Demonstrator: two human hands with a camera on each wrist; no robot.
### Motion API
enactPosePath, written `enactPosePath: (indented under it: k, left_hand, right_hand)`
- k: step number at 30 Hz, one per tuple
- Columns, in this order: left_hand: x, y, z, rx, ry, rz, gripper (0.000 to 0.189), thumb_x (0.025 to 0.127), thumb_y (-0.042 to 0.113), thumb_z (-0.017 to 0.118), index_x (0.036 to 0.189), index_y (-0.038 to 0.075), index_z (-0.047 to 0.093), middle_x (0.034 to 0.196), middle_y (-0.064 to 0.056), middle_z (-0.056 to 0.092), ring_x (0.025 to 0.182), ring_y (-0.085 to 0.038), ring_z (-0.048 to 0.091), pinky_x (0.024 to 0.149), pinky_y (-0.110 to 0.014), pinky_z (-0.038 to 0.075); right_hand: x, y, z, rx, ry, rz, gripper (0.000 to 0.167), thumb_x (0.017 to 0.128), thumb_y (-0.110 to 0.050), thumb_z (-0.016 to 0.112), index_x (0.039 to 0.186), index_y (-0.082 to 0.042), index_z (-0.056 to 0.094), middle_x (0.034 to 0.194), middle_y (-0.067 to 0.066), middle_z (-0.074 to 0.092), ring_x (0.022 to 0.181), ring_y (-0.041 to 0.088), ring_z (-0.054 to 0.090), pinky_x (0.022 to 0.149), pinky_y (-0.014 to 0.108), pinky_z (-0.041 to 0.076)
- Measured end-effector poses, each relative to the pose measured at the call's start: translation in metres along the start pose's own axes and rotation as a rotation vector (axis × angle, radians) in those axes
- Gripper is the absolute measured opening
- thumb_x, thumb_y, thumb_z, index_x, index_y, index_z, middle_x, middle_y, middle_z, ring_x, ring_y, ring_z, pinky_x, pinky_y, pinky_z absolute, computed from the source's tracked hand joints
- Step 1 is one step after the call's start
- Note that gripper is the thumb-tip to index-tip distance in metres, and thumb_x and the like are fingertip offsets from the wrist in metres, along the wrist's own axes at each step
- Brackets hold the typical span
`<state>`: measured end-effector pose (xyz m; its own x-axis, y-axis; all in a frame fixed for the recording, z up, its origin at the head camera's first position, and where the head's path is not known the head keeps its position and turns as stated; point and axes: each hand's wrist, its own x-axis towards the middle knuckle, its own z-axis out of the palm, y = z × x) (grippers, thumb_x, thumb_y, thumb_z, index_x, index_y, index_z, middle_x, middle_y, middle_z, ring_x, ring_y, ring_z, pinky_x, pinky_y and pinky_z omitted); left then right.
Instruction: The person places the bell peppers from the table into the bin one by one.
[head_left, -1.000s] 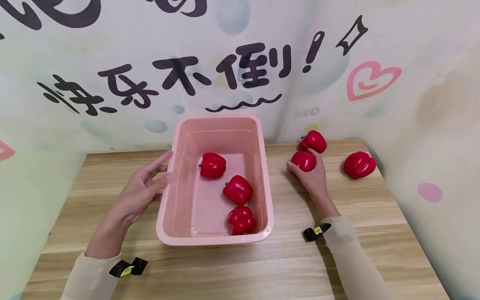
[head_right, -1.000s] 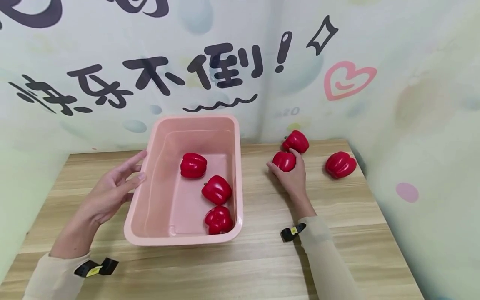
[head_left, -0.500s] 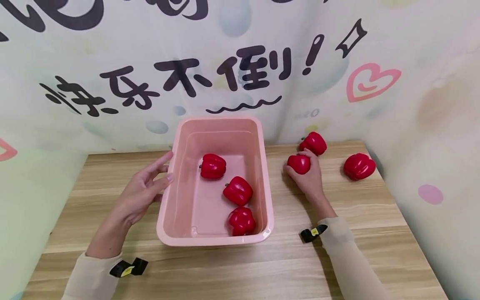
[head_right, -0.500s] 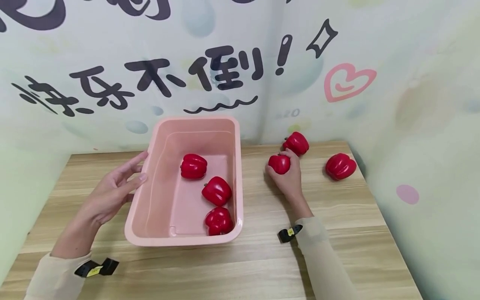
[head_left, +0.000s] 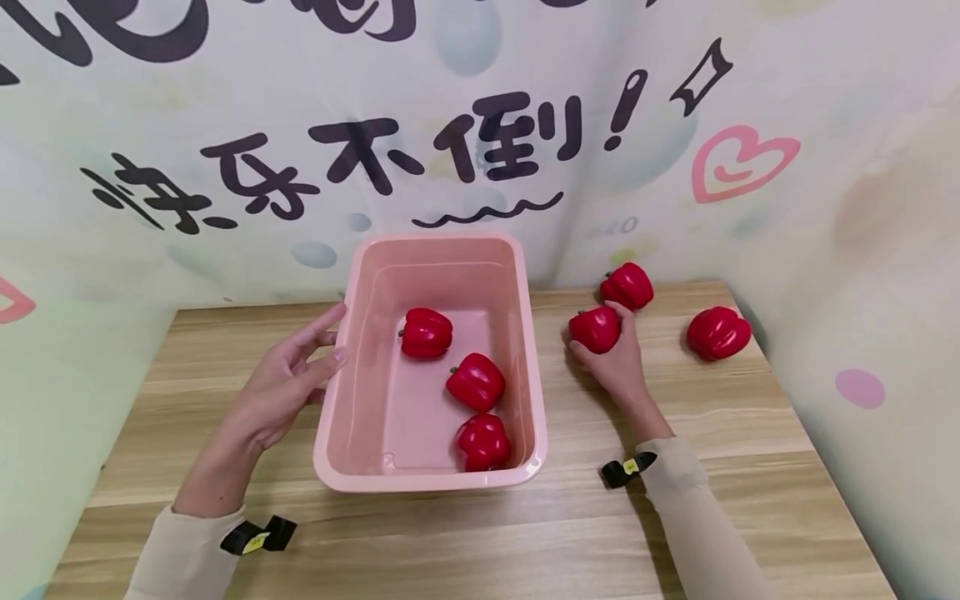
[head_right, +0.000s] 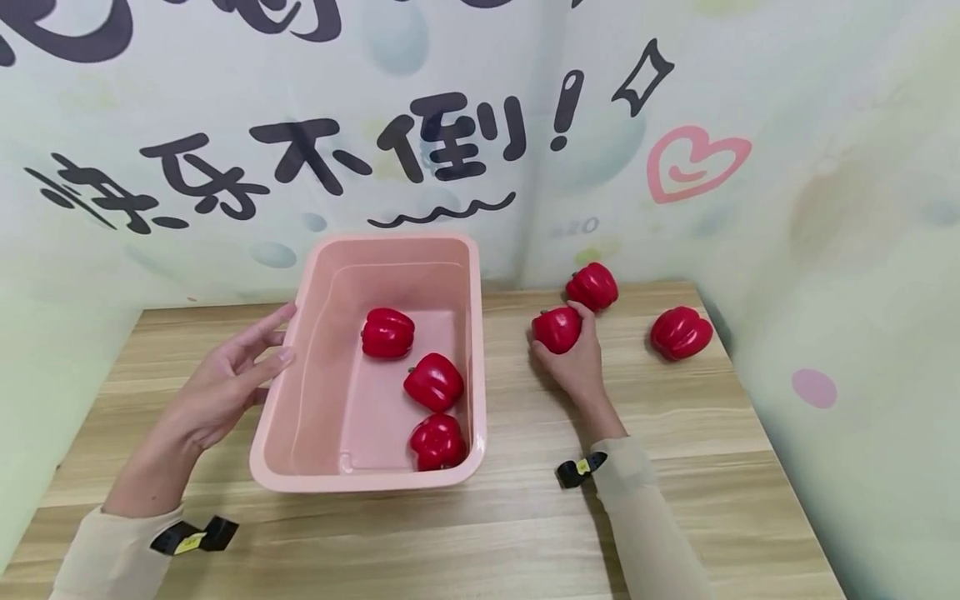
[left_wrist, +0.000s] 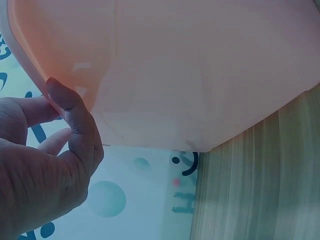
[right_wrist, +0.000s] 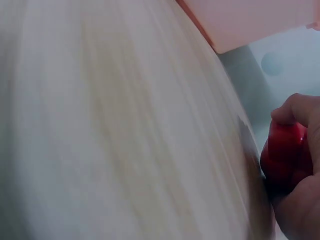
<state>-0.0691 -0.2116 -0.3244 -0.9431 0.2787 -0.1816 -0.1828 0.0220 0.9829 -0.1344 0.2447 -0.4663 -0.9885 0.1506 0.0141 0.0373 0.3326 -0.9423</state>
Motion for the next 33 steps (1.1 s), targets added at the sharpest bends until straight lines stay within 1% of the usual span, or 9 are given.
enactPosePath:
  k: [4,7,10,14,18,22,25,29,33]
  left_hand:
    - [0.0,0.0,0.0,0.001,0.001,-0.006,0.071,0.108,0.008,0.058,0.17,0.013,0.024,0.128,-0.004,0.051,0.094,-0.007,0.072,0.072,-0.031,0.067]
    - [0.0,-0.001,0.001,-0.001,0.005,-0.008,0.07,0.108,0.008,0.058,0.17,0.013,0.024,0.128,-0.003,0.051,0.094,-0.007,0.072,0.072,-0.031,0.067]
    - [-0.001,-0.001,0.001,-0.005,0.005,-0.01,0.07,0.108,0.009,0.058,0.17,0.014,0.025,0.128,-0.002,0.052,0.095,-0.007,0.072,0.072,-0.031,0.067]
    - [-0.001,-0.001,0.001,-0.006,0.001,-0.007,0.07,0.108,0.009,0.058,0.17,0.014,0.024,0.128,-0.002,0.052,0.096,-0.007,0.072,0.073,-0.031,0.067]
    - [0.001,0.0,0.002,0.005,-0.007,-0.006,0.07,0.109,0.011,0.058,0.17,0.014,0.023,0.131,-0.003,0.051,0.097,-0.007,0.073,0.075,-0.031,0.067]
    - [0.002,0.0,0.001,0.006,-0.009,-0.006,0.071,0.109,0.012,0.059,0.17,0.015,0.024,0.131,-0.002,0.052,0.097,-0.007,0.073,0.074,-0.03,0.067]
    - [0.002,-0.001,0.0,0.001,-0.009,-0.004,0.071,0.109,0.012,0.059,0.17,0.014,0.024,0.13,-0.002,0.052,0.097,-0.007,0.073,0.074,-0.03,0.067]
    - [0.002,-0.002,0.0,0.004,-0.01,-0.006,0.071,0.109,0.012,0.059,0.17,0.014,0.024,0.13,-0.001,0.052,0.097,-0.007,0.073,0.074,-0.031,0.067]
    - [0.002,-0.002,0.001,0.007,-0.01,-0.008,0.071,0.109,0.012,0.058,0.17,0.014,0.023,0.131,-0.002,0.052,0.097,-0.007,0.073,0.074,-0.031,0.067]
  right_hand:
    - [0.0,-0.003,-0.007,0.037,0.042,-0.009,0.098,0.086,-0.013,0.085,0.163,-0.023,0.025,0.164,0.007,0.039,0.149,0.028,0.038,0.113,0.059,0.051]
    - [-0.002,-0.006,-0.011,0.048,0.046,-0.002,0.097,0.087,-0.014,0.084,0.164,-0.025,0.025,0.165,0.007,0.037,0.15,0.028,0.037,0.115,0.06,0.05]
    - [-0.004,-0.007,-0.013,0.071,0.037,0.041,0.095,0.087,-0.015,0.085,0.162,-0.023,0.027,0.165,0.007,0.037,0.149,0.028,0.038,0.116,0.057,0.05]
    - [-0.006,-0.009,-0.015,0.101,0.039,0.128,0.097,0.085,-0.022,0.089,0.159,-0.027,0.026,0.164,0.005,0.036,0.15,0.025,0.036,0.115,0.052,0.051]
    - [-0.006,-0.009,-0.019,0.13,0.05,0.182,0.092,0.089,-0.028,0.086,0.159,-0.027,0.026,0.166,0.004,0.034,0.152,0.024,0.033,0.117,0.05,0.051]
    - [-0.005,-0.012,-0.022,0.139,0.057,0.219,0.091,0.092,-0.03,0.083,0.163,-0.027,0.026,0.167,0.005,0.033,0.153,0.025,0.032,0.119,0.05,0.049]
    - [-0.005,-0.016,-0.024,0.122,0.038,0.233,0.088,0.094,-0.031,0.081,0.164,-0.025,0.029,0.167,0.006,0.036,0.151,0.026,0.035,0.116,0.043,0.051]
    - [-0.007,-0.022,-0.027,0.089,0.009,0.224,0.081,0.094,-0.032,0.08,0.16,-0.02,0.034,0.163,0.009,0.04,0.149,0.027,0.038,0.11,0.037,0.053]
    - [-0.006,-0.029,-0.03,0.101,0.006,0.209,0.078,0.093,-0.029,0.081,0.156,-0.02,0.035,0.164,0.008,0.038,0.149,0.028,0.038,0.102,0.029,0.054]
